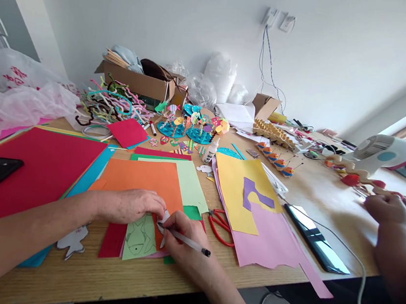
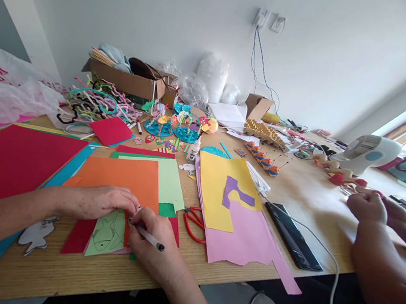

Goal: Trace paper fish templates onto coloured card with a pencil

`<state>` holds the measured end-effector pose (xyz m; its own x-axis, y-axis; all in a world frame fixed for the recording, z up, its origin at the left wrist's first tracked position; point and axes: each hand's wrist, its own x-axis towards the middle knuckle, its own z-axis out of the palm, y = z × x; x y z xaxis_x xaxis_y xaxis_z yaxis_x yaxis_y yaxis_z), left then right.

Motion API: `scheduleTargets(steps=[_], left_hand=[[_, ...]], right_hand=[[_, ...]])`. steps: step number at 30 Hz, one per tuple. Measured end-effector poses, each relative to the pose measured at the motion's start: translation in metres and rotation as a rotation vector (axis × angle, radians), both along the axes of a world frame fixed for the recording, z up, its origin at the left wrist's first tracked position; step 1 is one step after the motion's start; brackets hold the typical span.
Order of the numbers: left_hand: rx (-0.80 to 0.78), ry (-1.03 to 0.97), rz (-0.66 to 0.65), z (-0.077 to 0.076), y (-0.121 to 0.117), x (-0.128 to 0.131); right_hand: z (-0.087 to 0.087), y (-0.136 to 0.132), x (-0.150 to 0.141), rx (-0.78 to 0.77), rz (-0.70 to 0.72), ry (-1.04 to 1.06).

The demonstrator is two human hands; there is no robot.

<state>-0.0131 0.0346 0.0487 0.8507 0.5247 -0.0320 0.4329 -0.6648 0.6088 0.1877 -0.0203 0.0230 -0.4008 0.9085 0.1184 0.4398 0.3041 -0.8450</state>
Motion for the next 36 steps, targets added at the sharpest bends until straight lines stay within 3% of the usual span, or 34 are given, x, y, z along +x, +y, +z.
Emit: scheduleTargets(steps=[11, 36], left_hand=[[-0.001, 0.065, 0.102, -0.0009, -0.0017, -0.0012], [-0.024, -0.019, 0.071, -0.0073, -0.0036, -0.003]], right_hand=[[-0.0067, 0.0025, -0.0068, 0.033, -0.061, -0.041], [0.0014, -0.0009, -0.0062, 0.002, -0.032, -0.046]])
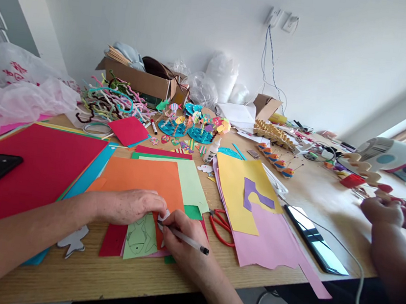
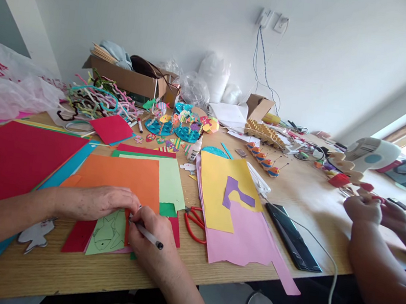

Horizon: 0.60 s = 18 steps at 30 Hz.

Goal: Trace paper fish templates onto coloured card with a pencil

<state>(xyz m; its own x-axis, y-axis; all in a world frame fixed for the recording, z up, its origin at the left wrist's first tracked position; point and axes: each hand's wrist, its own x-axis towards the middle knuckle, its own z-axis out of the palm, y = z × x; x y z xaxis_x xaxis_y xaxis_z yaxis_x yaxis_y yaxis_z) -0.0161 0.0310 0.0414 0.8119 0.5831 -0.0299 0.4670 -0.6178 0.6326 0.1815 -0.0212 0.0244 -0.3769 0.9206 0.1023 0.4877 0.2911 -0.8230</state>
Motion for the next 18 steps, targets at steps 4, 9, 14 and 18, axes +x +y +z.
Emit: scheduleTargets(steps=[4, 9, 14, 18], left_hand=[[0.006, -0.027, -0.04, -0.0006, 0.0001, 0.0002], [0.02, -0.042, -0.063, 0.0026, -0.0011, 0.0024], [0.024, -0.048, -0.074, 0.0046, -0.0025, 0.0032], [0.025, -0.062, -0.081, 0.004, -0.0029, 0.0026]], right_hand=[[0.002, -0.0007, 0.0003, -0.011, 0.004, -0.007], [0.0027, -0.0015, 0.0016, -0.012, 0.012, -0.016], [0.0018, -0.0024, 0.0033, -0.006, 0.017, 0.007], [0.0027, -0.0025, 0.0039, 0.013, 0.017, 0.015]])
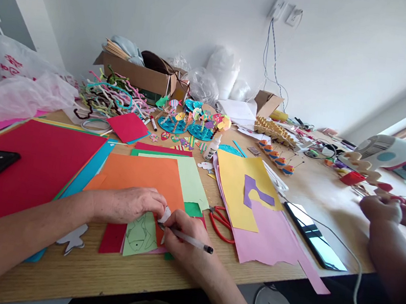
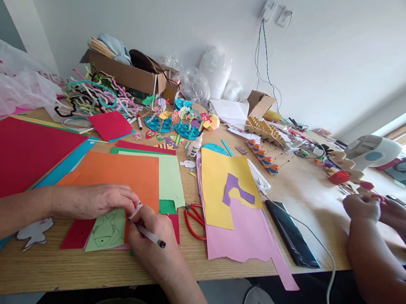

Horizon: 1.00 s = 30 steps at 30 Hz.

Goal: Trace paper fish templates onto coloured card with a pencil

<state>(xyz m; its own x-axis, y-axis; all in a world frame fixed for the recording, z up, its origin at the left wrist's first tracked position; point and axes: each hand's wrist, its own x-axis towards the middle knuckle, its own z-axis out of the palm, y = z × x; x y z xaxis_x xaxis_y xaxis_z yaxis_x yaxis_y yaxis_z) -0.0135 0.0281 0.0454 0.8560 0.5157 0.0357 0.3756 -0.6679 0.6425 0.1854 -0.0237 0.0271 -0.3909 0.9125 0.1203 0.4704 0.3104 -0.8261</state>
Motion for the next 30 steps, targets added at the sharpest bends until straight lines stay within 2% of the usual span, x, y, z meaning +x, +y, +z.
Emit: scheduleTargets(steps=[11, 21, 30], left_hand=[[0.018, -0.01, -0.023, 0.002, -0.002, -0.001], [0.057, 0.056, -0.016, 0.003, -0.006, -0.002], [0.144, 0.061, -0.041, 0.001, -0.007, -0.003]], right_hand=[[0.001, -0.006, 0.007, -0.014, -0.005, -0.034], [0.01, -0.012, 0.012, -0.039, -0.035, -0.121], [0.007, -0.012, 0.011, -0.033, -0.058, -0.127]])
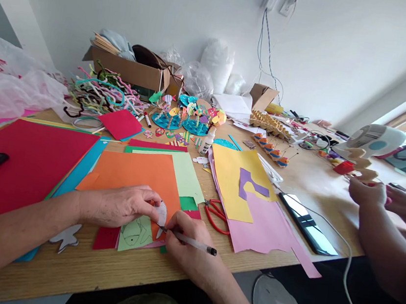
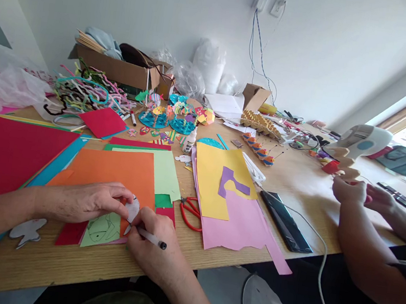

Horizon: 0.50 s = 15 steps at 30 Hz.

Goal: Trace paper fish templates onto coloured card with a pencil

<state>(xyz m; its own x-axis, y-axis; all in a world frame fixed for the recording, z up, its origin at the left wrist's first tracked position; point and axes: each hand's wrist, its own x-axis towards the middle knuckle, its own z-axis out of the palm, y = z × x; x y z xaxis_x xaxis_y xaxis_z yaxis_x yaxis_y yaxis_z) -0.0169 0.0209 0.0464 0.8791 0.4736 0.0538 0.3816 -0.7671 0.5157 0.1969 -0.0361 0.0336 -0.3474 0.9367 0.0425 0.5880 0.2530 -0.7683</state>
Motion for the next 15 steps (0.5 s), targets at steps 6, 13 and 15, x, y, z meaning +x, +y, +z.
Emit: scheduleTargets(steps=[6, 13, 15], left_hand=[[0.053, 0.054, -0.011, -0.0012, -0.0021, -0.0003], [0.042, 0.075, 0.009, -0.0008, -0.0026, 0.0007], [0.039, 0.054, 0.009, -0.0012, -0.0027, 0.0008]], right_hand=[[0.0007, -0.0025, 0.0, -0.004, -0.002, -0.006], [0.001, -0.006, 0.0009, -0.012, 0.026, 0.04], [0.0003, -0.0073, 0.001, -0.012, 0.032, 0.053]])
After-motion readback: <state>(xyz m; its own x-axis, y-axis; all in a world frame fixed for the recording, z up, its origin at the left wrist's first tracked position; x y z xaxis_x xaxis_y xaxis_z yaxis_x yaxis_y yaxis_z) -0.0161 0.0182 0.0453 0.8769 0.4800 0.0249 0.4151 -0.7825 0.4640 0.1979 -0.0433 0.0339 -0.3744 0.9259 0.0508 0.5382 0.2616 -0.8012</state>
